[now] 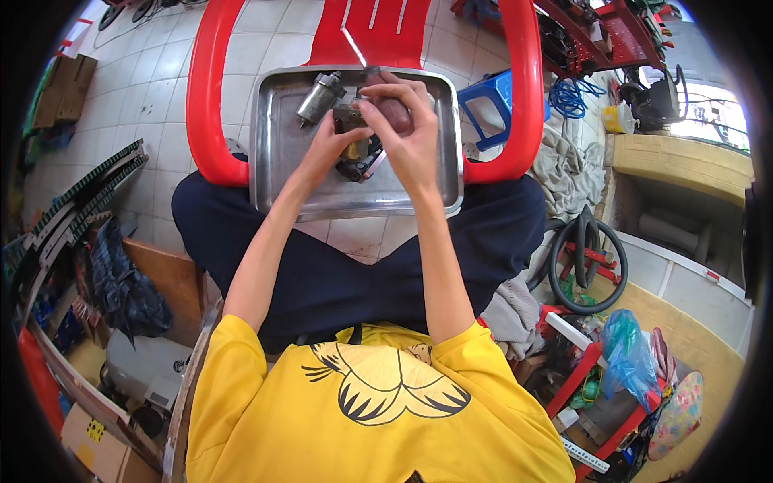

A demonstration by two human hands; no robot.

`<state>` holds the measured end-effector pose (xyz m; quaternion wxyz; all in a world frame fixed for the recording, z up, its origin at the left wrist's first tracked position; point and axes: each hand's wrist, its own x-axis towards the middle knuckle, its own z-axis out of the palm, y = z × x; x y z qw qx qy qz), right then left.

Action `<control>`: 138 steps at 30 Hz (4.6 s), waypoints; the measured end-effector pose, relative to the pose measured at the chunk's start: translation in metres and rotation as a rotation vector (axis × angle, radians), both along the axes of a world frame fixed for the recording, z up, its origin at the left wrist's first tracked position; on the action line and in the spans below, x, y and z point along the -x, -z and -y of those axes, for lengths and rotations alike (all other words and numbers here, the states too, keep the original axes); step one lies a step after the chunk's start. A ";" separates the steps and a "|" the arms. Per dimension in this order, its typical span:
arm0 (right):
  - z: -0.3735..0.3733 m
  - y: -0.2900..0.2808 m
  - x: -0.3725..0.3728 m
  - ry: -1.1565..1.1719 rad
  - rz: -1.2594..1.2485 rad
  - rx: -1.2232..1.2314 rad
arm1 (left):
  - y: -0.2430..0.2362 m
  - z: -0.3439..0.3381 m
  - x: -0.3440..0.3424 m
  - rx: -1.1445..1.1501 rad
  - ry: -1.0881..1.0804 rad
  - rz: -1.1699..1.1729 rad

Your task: The person uses a screwdriver to loosen and tighten screws on a mechanical part held over a metal tray.

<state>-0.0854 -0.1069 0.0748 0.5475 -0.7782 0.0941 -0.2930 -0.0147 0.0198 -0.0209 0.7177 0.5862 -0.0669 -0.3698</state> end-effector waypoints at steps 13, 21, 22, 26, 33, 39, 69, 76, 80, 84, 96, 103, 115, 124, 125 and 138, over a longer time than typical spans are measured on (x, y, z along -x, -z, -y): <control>-0.025 -0.021 0.068 0.109 0.271 0.571 | 0.004 0.006 0.004 -0.098 -0.218 -0.101; -0.031 -0.017 0.084 0.077 0.246 0.632 | 0.016 0.006 0.005 -0.145 -0.226 -0.151; -0.031 -0.015 0.084 0.086 0.257 0.616 | 0.016 0.006 0.005 -0.149 -0.226 -0.157; -0.029 -0.010 0.081 0.100 0.293 0.569 | 0.015 0.007 0.005 -0.142 -0.231 -0.154; -0.031 -0.015 0.080 0.095 0.236 0.587 | 0.022 0.006 0.005 -0.168 -0.238 -0.082; -0.032 -0.015 0.084 0.075 0.231 0.588 | 0.016 0.004 0.007 -0.138 -0.205 -0.112; -0.035 -0.041 0.070 -0.225 0.187 0.391 | 0.047 0.007 0.008 -0.284 -0.244 -0.015; -0.049 -0.050 0.082 -0.242 0.045 0.087 | 0.044 0.007 0.008 -0.191 -0.229 -0.029; -0.050 -0.045 0.072 -0.324 0.173 0.105 | 0.035 0.007 0.006 -0.202 -0.204 -0.081; -0.058 -0.040 0.076 -0.189 0.173 0.152 | 0.037 0.006 0.005 -0.198 -0.225 -0.100; -0.065 -0.044 0.088 -0.031 0.132 0.250 | 0.036 0.007 0.006 -0.219 -0.213 -0.145; -0.059 -0.049 0.091 -0.129 0.143 0.222 | 0.045 0.008 0.004 -0.243 -0.216 -0.085; -0.057 -0.031 0.093 -0.071 0.214 0.185 | 0.047 0.011 0.006 -0.184 -0.238 -0.055; -0.048 -0.052 0.088 -0.051 0.135 0.250 | 0.044 0.007 0.008 -0.151 -0.239 -0.111; -0.046 -0.056 0.085 -0.071 0.119 0.202 | 0.043 0.008 0.007 -0.145 -0.226 -0.094; -0.025 -0.103 0.051 -0.112 -0.038 0.276 | 0.031 0.006 0.014 0.157 -0.170 -0.486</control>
